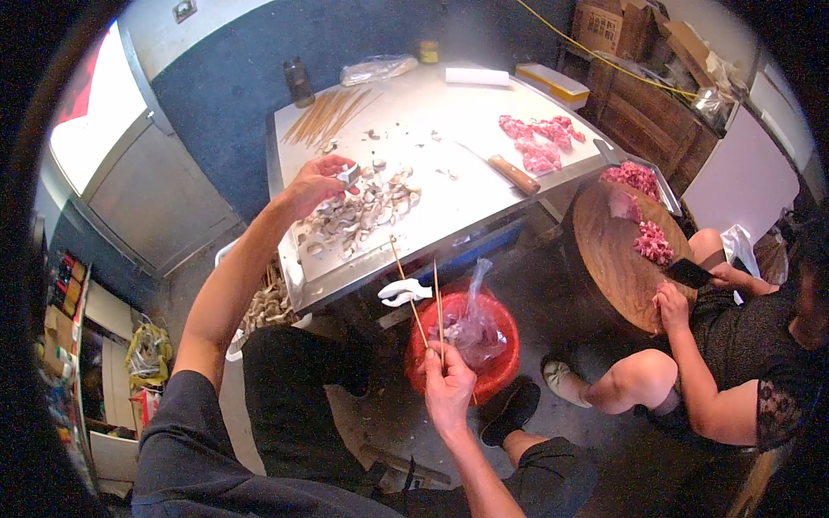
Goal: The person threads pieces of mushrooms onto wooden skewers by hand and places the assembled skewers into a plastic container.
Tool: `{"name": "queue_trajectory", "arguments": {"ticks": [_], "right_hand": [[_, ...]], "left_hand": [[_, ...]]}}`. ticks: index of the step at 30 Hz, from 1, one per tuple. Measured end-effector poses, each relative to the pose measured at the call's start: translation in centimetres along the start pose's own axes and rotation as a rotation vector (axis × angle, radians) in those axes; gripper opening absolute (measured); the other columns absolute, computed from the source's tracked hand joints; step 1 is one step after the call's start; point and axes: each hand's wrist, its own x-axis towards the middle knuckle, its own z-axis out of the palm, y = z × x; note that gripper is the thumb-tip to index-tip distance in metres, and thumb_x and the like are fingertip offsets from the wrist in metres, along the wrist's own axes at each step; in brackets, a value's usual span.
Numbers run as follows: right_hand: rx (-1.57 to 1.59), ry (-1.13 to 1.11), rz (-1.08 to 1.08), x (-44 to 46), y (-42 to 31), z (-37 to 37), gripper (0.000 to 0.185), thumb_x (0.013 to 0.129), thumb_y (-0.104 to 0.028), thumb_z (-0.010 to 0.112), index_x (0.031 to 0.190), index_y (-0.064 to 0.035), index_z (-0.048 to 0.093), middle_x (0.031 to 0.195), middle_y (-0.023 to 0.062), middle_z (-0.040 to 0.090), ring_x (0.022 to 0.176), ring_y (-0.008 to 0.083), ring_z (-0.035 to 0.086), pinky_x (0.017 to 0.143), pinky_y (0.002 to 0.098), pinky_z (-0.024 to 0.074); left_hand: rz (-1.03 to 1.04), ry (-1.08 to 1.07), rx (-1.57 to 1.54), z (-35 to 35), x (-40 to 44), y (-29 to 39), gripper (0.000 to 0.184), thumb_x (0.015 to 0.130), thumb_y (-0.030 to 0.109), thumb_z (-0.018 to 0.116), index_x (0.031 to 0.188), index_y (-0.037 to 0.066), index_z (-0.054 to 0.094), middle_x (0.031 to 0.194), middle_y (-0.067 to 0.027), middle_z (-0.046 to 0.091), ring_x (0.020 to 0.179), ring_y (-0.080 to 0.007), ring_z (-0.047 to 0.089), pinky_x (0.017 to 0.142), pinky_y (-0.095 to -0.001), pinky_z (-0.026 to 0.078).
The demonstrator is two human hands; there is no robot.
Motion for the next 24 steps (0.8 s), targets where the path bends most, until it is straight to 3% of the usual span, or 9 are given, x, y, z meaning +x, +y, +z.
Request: {"name": "queue_trajectory", "arguments": {"ticks": [5,8,10,14,16,20,24], "right_hand": [[0.002,-0.006,0.001,0.0,-0.1,0.0,0.015,0.095,-0.011,0.058,0.100,0.0007,0.065,0.069,-0.0013,0.060,0.065,0.0052,0.053,0.060,0.0226,0.0445],[0.002,-0.004,-0.004,0.0,0.1,0.1,0.015,0.095,-0.011,0.058,0.100,0.0006,0.065,0.069,-0.0015,0.060,0.065,0.0051,0.052,0.060,0.0226,0.0443],[0.010,-0.007,-0.002,-0.1,0.1,0.0,0.015,0.095,-0.011,0.058,0.100,0.0005,0.065,0.069,-0.0016,0.059,0.065,0.0050,0.052,0.060,0.0225,0.0440],[-0.016,-0.004,0.005,-0.1,-0.1,-0.1,0.015,0.095,-0.011,0.058,0.100,0.0004,0.065,0.069,-0.0019,0.059,0.065,0.0048,0.052,0.059,0.0225,0.0437],[-0.027,-0.043,0.018,-0.1,-0.2,-0.2,0.015,0.097,-0.011,0.056,0.104,0.0004,0.061,0.072,-0.0011,0.059,0.065,0.0039,0.053,0.059,0.0180,0.0408],[-0.001,-0.043,-0.054,0.0,0.3,-0.1,0.015,0.097,-0.011,0.055,0.104,0.0005,0.061,0.072,-0.0010,0.059,0.065,0.0041,0.053,0.059,0.0181,0.0411],[-0.005,-0.043,-0.034,-0.1,0.1,-0.2,0.015,0.097,-0.011,0.055,0.104,0.0008,0.062,0.073,-0.0010,0.059,0.065,0.0044,0.053,0.060,0.0184,0.0414]], "left_hand": [[-0.021,0.026,-0.066,0.1,-0.2,-0.1,0.034,0.086,0.009,0.068,0.117,0.001,0.058,0.105,-0.0112,0.064,0.088,-0.0179,0.066,0.070,-0.0278,0.051],[0.016,0.044,-0.060,0.3,-0.4,0.0,0.026,0.087,0.014,0.067,0.110,0.002,0.063,0.096,-0.0084,0.066,0.085,-0.0152,0.063,0.071,-0.0278,0.049],[0.090,0.126,0.193,0.5,-0.5,0.0,0.019,0.083,0.014,0.066,0.098,0.003,0.065,0.083,-0.0046,0.064,0.077,-0.0126,0.059,0.068,-0.0272,0.046],[0.149,0.192,0.223,0.3,-0.2,0.0,0.010,0.077,0.010,0.064,0.084,0.003,0.064,0.075,-0.0035,0.061,0.070,-0.0094,0.053,0.059,-0.0253,0.041],[0.161,0.235,0.252,0.4,-0.3,0.7,0.006,0.075,0.007,0.060,0.079,0.004,0.061,0.073,-0.0018,0.059,0.068,-0.0085,0.052,0.058,-0.0258,0.041],[0.155,0.259,0.154,1.5,-1.0,2.0,0.010,0.076,0.007,0.058,0.083,0.003,0.063,0.073,-0.0017,0.059,0.066,-0.0083,0.053,0.057,-0.0256,0.041],[0.167,0.247,0.247,0.9,-0.5,0.8,0.018,0.082,0.010,0.059,0.098,0.004,0.066,0.082,-0.0036,0.063,0.071,-0.0107,0.056,0.065,-0.0248,0.045]]}}
